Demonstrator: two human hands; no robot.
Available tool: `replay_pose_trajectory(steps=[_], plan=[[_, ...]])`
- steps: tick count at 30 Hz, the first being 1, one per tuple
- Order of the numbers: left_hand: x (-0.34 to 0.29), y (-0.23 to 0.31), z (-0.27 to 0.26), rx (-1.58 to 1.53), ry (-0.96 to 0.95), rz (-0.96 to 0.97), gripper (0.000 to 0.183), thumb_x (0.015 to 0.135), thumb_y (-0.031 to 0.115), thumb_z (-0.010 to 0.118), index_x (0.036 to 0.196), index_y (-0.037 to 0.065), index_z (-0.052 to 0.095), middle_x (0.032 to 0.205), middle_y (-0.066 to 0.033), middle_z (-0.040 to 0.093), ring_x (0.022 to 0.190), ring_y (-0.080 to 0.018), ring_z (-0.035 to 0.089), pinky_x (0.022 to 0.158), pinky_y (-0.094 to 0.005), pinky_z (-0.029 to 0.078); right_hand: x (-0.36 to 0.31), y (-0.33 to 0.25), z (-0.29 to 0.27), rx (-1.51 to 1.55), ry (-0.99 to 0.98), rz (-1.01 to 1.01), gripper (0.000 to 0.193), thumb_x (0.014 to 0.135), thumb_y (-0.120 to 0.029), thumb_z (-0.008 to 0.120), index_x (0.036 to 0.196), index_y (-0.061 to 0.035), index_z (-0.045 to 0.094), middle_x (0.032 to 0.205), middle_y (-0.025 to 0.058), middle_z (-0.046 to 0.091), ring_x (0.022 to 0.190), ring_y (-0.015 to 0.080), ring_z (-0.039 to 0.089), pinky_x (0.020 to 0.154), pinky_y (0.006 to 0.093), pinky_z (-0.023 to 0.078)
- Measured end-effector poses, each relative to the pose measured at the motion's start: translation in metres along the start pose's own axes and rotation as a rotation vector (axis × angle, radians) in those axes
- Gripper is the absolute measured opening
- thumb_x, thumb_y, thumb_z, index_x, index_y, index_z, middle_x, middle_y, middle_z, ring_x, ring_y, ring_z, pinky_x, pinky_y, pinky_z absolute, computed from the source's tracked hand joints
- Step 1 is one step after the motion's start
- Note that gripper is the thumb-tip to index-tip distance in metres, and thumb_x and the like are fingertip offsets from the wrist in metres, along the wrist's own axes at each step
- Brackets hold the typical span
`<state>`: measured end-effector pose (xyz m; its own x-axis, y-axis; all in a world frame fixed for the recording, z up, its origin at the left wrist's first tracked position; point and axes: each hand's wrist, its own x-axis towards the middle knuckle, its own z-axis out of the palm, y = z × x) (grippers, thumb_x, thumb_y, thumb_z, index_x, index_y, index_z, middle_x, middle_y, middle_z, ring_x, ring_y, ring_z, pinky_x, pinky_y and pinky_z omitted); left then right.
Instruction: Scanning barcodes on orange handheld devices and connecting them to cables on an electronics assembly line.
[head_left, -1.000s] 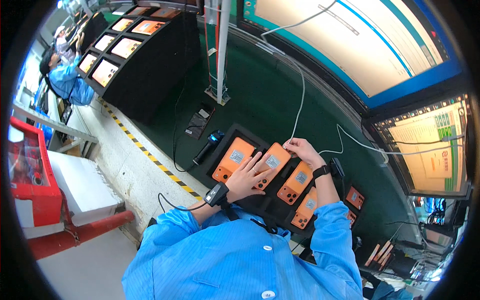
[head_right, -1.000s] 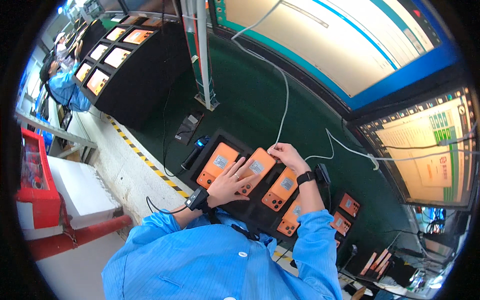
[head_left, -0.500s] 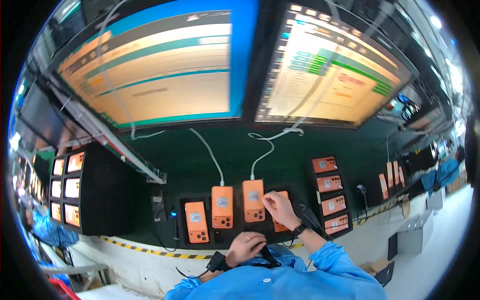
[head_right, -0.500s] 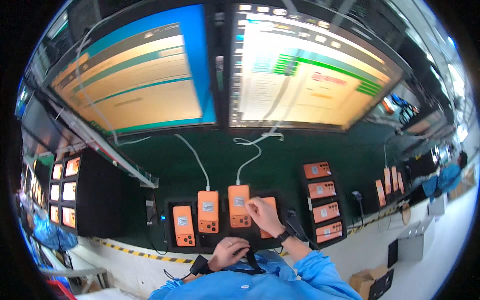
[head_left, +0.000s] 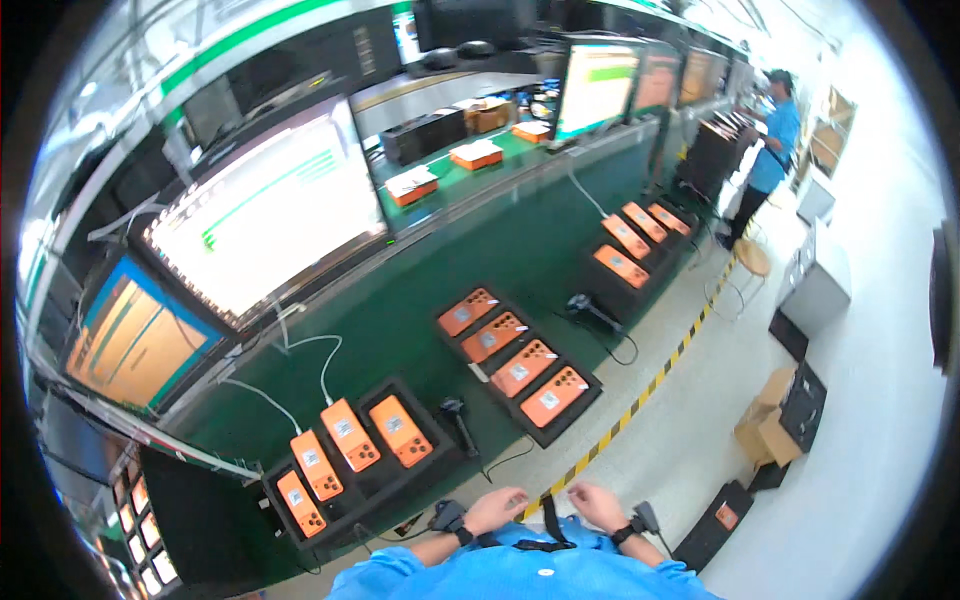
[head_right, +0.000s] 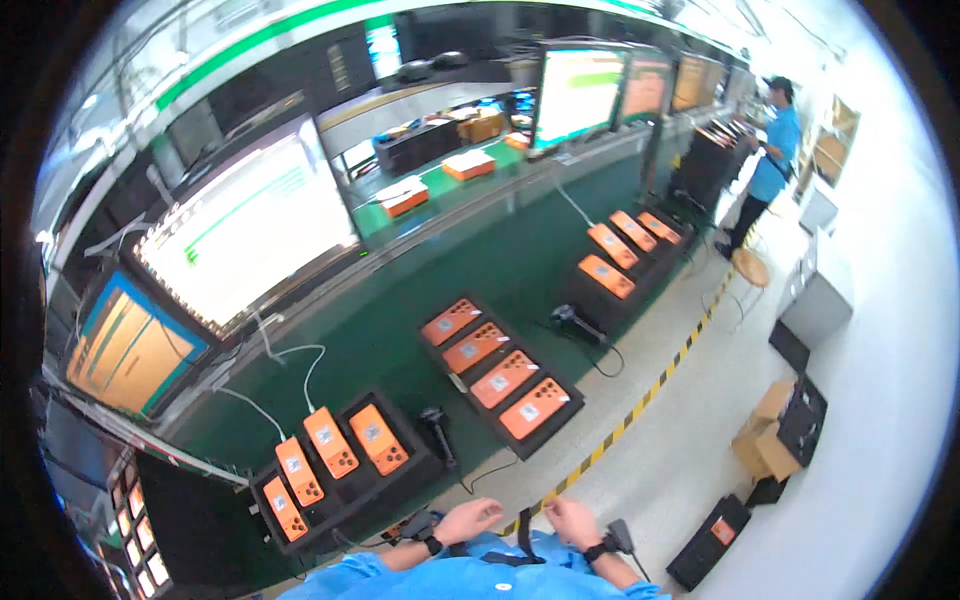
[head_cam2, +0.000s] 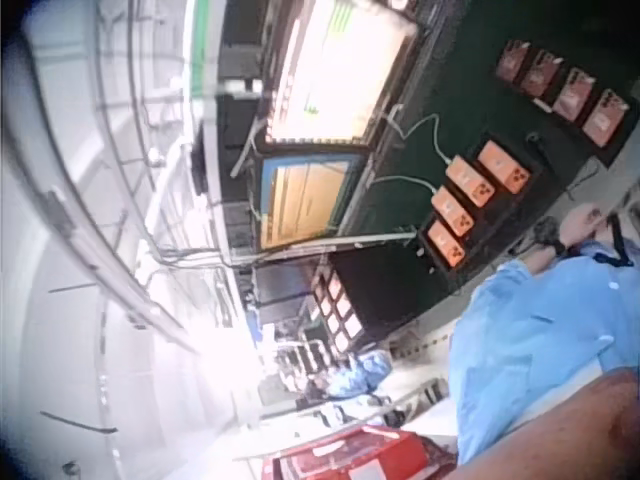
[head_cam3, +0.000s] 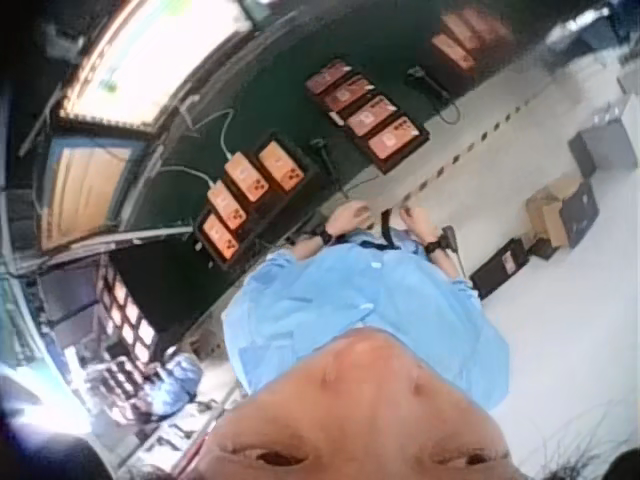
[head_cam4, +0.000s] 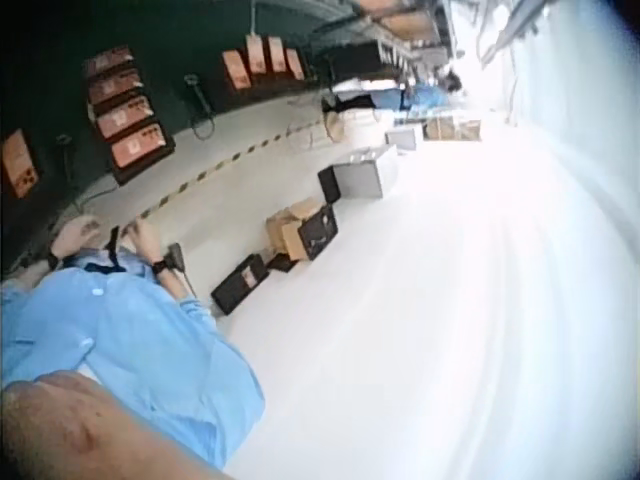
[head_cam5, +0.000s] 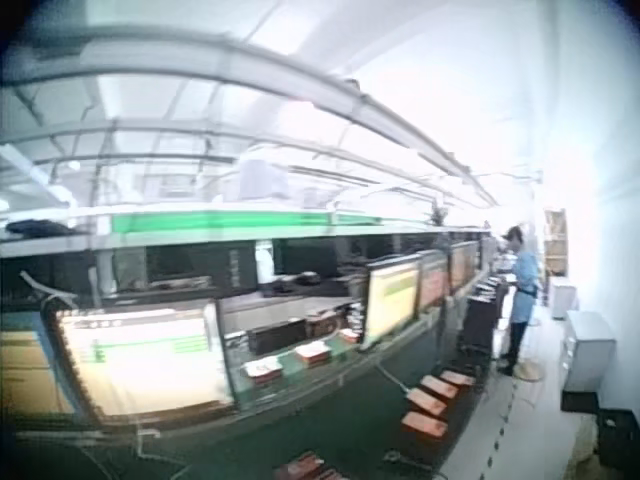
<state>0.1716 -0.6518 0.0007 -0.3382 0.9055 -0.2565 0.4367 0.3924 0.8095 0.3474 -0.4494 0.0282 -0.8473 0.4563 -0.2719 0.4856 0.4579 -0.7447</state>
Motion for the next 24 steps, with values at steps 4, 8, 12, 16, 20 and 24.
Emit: replay_pose_trajectory(steps=[4, 8, 12, 16, 20, 24], plan=[[0.028, -0.004, 0.07, -0.154, -0.374, -0.191, 0.043, 0.097, 0.042, 0.055, 0.116, 0.005, 0.067, 0.107, -0.0101, 0.071, 0.097, -0.0225, 0.065, 0.089, -0.0354, 0.049, -0.071, 0.078, -0.056, 0.121, 0.246, 0.203, 0.023, 0.09, -0.027, 0.064, 0.103, -0.008, 0.069, 0.083, 0.0145, 0.072, 0.078, 0.0275, 0.07, 0.069, 0.038, 0.054], [0.102, 0.015, 0.093, -0.294, -0.189, -0.328, 0.041, 0.097, 0.04, 0.056, 0.11, 0.003, 0.067, 0.103, -0.0089, 0.071, 0.097, -0.0195, 0.065, 0.086, -0.0332, 0.05, -0.114, 0.145, -0.095, 0.163, 0.419, 0.362, 0.026, 0.09, -0.028, 0.065, 0.105, -0.0066, 0.068, 0.084, 0.0143, 0.071, 0.077, 0.026, 0.069, 0.069, 0.0378, 0.053], [0.165, 0.058, 0.123, -0.273, -0.192, -0.243, 0.034, 0.097, 0.032, 0.057, 0.109, 0.001, 0.065, 0.1, -0.0085, 0.07, 0.093, -0.0163, 0.065, 0.085, -0.0315, 0.051, -0.111, 0.197, -0.104, 0.149, 0.456, 0.49, 0.027, 0.089, -0.029, 0.065, 0.103, -0.0063, 0.068, 0.086, 0.0146, 0.072, 0.079, 0.0287, 0.069, 0.07, 0.0379, 0.054], [0.232, 0.097, 0.167, -0.273, -0.392, -0.1, 0.033, 0.098, 0.031, 0.056, 0.112, 0.003, 0.065, 0.1, -0.0079, 0.069, 0.093, -0.0159, 0.064, 0.084, -0.0307, 0.051, -0.07, 0.227, -0.104, 0.482, 0.644, 0.376, 0.025, 0.09, -0.026, 0.066, 0.102, -0.0044, 0.069, 0.082, 0.013, 0.072, 0.076, 0.0217, 0.07, 0.07, 0.0327, 0.054], [0.327, 0.135, 0.202, -0.348, -0.532, -0.023, 0.035, 0.098, 0.036, 0.057, 0.111, 0.004, 0.064, 0.096, -0.0042, 0.069, 0.086, -0.0127, 0.063, 0.078, -0.0296, 0.051, -0.031, 0.268, -0.148, 0.528, 0.665, 0.407, 0.022, 0.094, -0.019, 0.064, 0.101, 0.0019, 0.066, 0.079, 0.0083, 0.07, 0.073, 0.0136, 0.067, 0.068, 0.0273, 0.053], [0.436, 0.187, 0.202, -0.309, -0.654, 0.022, 0.039, 0.097, 0.039, 0.057, 0.109, 0.003, 0.064, 0.094, -0.0056, 0.069, 0.084, -0.0148, 0.063, 0.076, -0.0314, 0.052, -0.005, 0.291, -0.236, 0.494, 0.732, 0.517, 0.024, 0.093, -0.022, 0.065, 0.099, 0.0013, 0.067, 0.08, 0.009, 0.071, 0.074, 0.0157, 0.068, 0.07, 0.029, 0.053]])
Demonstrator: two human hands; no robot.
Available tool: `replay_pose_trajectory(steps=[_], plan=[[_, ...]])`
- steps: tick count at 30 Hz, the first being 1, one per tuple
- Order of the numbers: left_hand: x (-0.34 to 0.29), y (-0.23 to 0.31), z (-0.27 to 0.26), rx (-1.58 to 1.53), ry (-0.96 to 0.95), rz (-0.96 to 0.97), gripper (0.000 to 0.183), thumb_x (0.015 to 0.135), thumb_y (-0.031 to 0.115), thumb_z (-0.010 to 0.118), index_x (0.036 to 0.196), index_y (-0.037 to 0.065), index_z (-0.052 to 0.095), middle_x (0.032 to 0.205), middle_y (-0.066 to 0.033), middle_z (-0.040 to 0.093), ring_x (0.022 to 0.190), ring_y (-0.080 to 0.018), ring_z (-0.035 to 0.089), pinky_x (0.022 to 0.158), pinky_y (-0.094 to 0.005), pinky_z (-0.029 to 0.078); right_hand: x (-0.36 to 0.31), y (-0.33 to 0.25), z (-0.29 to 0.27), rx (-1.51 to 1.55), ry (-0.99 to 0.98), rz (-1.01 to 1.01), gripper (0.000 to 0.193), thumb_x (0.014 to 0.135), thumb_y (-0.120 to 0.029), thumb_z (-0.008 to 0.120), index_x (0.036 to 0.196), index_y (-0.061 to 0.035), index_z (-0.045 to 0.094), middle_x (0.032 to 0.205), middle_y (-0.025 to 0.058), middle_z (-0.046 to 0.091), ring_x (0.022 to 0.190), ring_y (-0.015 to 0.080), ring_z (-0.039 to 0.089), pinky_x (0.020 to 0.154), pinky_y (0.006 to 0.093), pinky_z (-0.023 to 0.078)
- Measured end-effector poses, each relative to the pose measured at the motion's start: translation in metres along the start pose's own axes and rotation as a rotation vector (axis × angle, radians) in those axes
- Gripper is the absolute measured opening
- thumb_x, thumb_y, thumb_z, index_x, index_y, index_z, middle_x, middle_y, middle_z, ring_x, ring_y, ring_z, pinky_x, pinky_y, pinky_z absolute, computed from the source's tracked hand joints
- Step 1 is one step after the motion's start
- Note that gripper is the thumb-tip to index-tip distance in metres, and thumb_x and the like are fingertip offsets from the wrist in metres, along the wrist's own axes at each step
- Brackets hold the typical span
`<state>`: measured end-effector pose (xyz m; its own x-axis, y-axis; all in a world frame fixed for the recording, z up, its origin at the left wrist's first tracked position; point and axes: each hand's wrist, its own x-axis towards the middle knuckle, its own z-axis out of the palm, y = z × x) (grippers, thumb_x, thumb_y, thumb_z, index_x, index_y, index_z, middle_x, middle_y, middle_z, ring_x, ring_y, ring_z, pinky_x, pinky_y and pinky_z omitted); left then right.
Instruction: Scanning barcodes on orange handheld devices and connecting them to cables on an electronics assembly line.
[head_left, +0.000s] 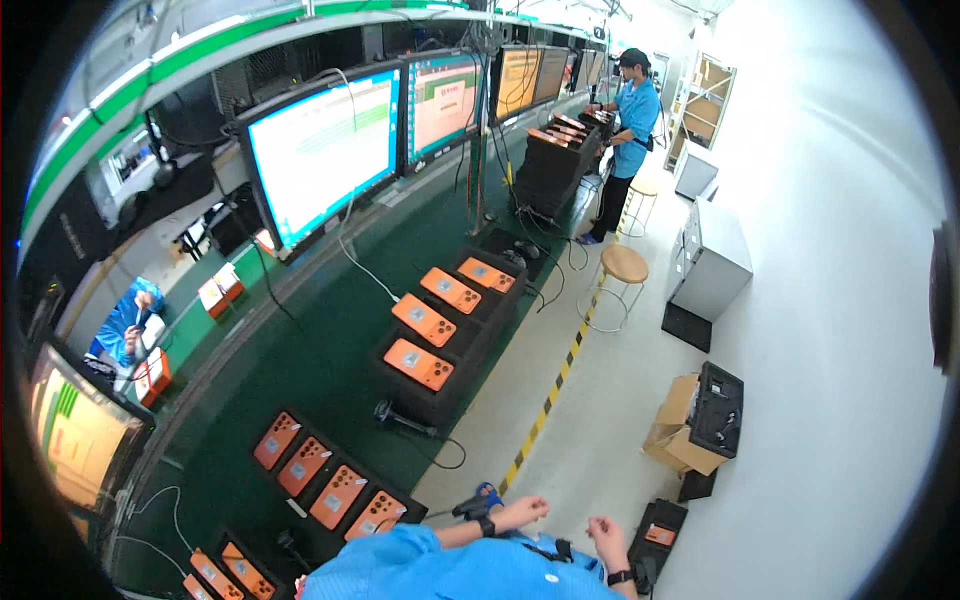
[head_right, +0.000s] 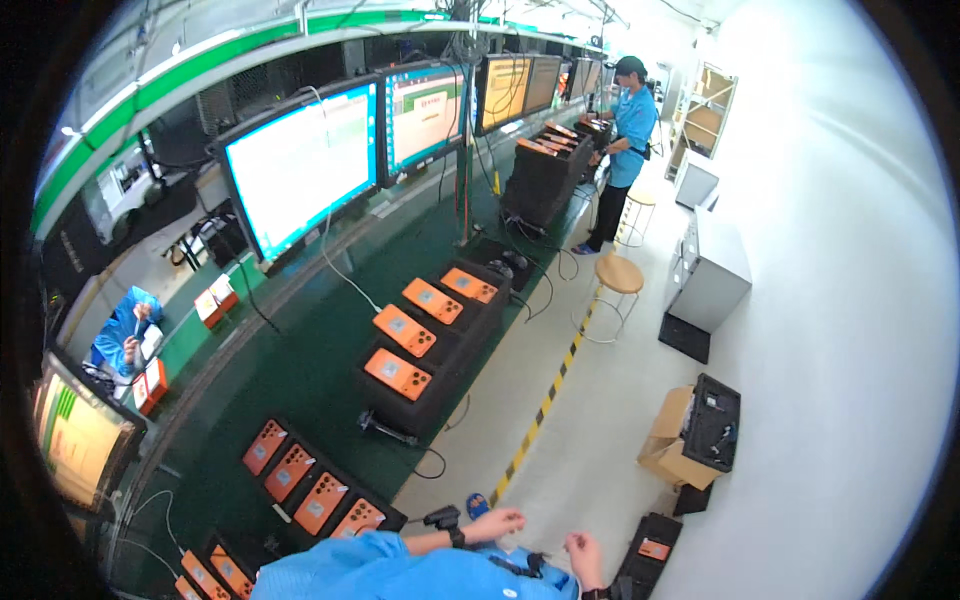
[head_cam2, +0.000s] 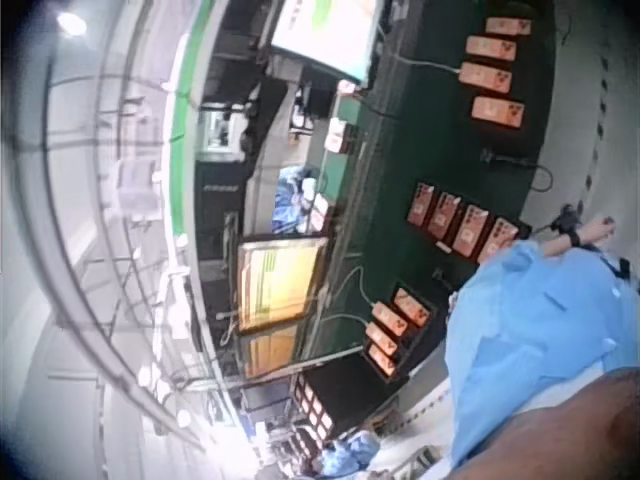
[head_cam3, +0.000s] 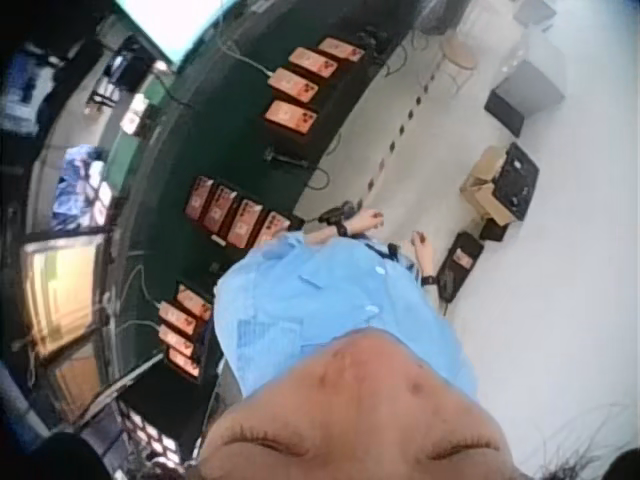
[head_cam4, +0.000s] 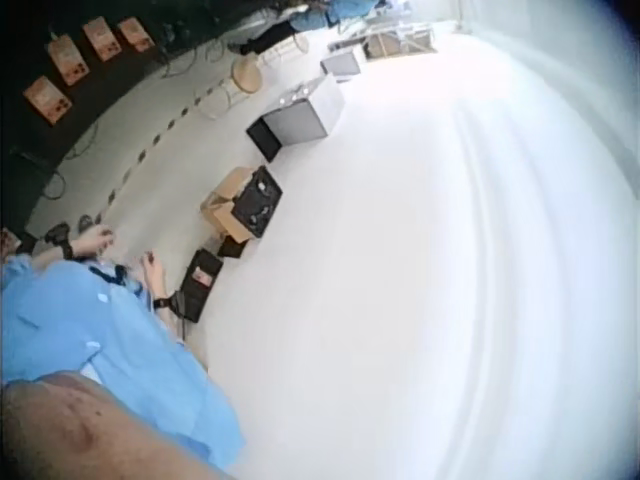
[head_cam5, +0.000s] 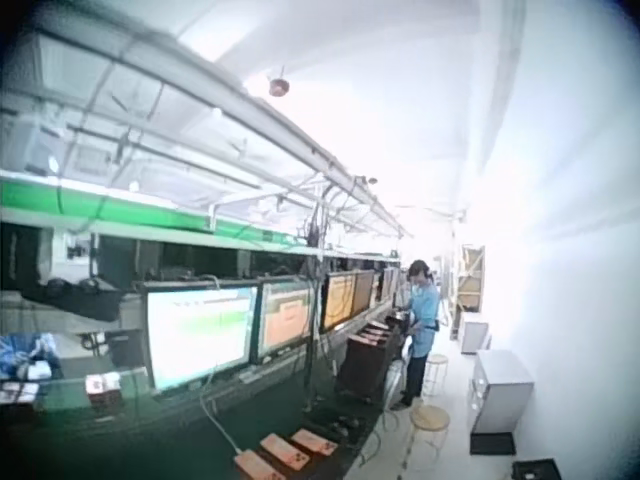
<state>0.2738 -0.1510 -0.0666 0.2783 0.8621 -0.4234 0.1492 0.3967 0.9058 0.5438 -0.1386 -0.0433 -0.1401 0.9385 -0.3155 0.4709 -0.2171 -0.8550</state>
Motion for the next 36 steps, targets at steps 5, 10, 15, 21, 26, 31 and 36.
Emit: replay_pose_trajectory(steps=[5, 10, 15, 21, 26, 31, 36], plan=[[0.08, 0.092, -0.08, 0.046, 0.153, 0.294, 0.039, 0.098, 0.037, 0.056, 0.113, 0.001, 0.062, 0.104, -0.0102, 0.068, 0.093, -0.0182, 0.065, 0.082, -0.0338, 0.051, 0.131, -0.095, -0.025, -0.228, 0.032, -0.056, 0.024, 0.094, -0.022, 0.063, 0.096, 0.0013, 0.067, 0.079, 0.0086, 0.07, 0.072, 0.0146, 0.067, 0.068, 0.0293, 0.053], [0.078, 0.152, -0.172, -0.039, 0.317, 0.221, 0.035, 0.099, 0.033, 0.057, 0.117, 0.003, 0.061, 0.105, -0.0077, 0.066, 0.097, -0.0153, 0.062, 0.087, -0.0324, 0.049, 0.256, -0.182, 0.035, -0.19, -0.128, -0.224, 0.027, 0.095, -0.025, 0.061, 0.1, 0.0015, 0.065, 0.08, 0.0087, 0.07, 0.074, 0.0151, 0.067, 0.068, 0.0289, 0.052], [0.022, 0.154, -0.261, -0.175, 0.929, 0.28, 0.027, 0.097, 0.025, 0.06, 0.112, 0.002, 0.062, 0.096, -0.0069, 0.067, 0.088, -0.0171, 0.064, 0.077, -0.0332, 0.052, 0.36, -0.277, 0.145, -0.301, -0.502, -0.436, 0.025, 0.094, -0.024, 0.062, 0.1, -0.0006, 0.066, 0.079, 0.0105, 0.07, 0.074, 0.0183, 0.067, 0.069, 0.0321, 0.052], [0.014, 0.141, -0.368, 0.395, 1.731, 0.062, 0.025, 0.096, 0.025, 0.059, 0.108, 0.004, 0.065, 0.091, -0.0125, 0.068, 0.088, -0.0299, 0.066, 0.078, -0.0404, 0.053, 0.465, -0.421, 0.283, -0.292, -0.677, -0.938, 0.02, 0.091, -0.018, 0.064, 0.103, -0.0013, 0.064, 0.082, 0.012, 0.064, 0.078, 0.0259, 0.064, 0.073, 0.036, 0.05], [0.067, 0.158, -0.449, 0.383, 1.852, -0.406, 0.037, 0.095, 0.04, 0.054, 0.103, 0.006, 0.068, 0.096, -0.0139, 0.07, 0.094, -0.0319, 0.066, 0.081, -0.0443, 0.052, 0.509, -0.486, 0.384, -0.535, -0.53, -1.305, 0.031, 0.088, -0.031, 0.066, 0.103, -0.0038, 0.067, 0.105, 0.0164, 0.06, 0.099, 0.0364, 0.058, 0.08, 0.0457, 0.051], [0.088, 0.171, -0.477, 0.19, 1.697, -0.701, 0.037, 0.094, 0.036, 0.054, 0.085, 0.004, 0.068, 0.095, -0.0162, 0.068, 0.094, -0.0347, 0.065, 0.079, -0.0459, 0.052, 0.523, -0.503, 0.43, -0.652, -0.864, -1.209, 0.028, 0.09, -0.032, 0.063, 0.089, -0.0042, 0.067, 0.088, 0.0141, 0.064, 0.09, 0.0343, 0.062, 0.079, 0.0464, 0.051], [0.1, 0.176, -0.433, 0.586, 1.822, -0.7, 0.029, 0.094, 0.025, 0.054, 0.08, 0.002, 0.066, 0.086, -0.017, 0.063, 0.086, -0.0365, 0.061, 0.076, -0.0472, 0.051, 0.519, -0.485, 0.411, -0.602, -0.947, -1.374, 0.026, 0.092, -0.024, 0.057, 0.077, -0.0037, 0.06, 0.068, 0.0156, 0.065, 0.071, 0.0362, 0.066, 0.065, 0.0484, 0.053]])
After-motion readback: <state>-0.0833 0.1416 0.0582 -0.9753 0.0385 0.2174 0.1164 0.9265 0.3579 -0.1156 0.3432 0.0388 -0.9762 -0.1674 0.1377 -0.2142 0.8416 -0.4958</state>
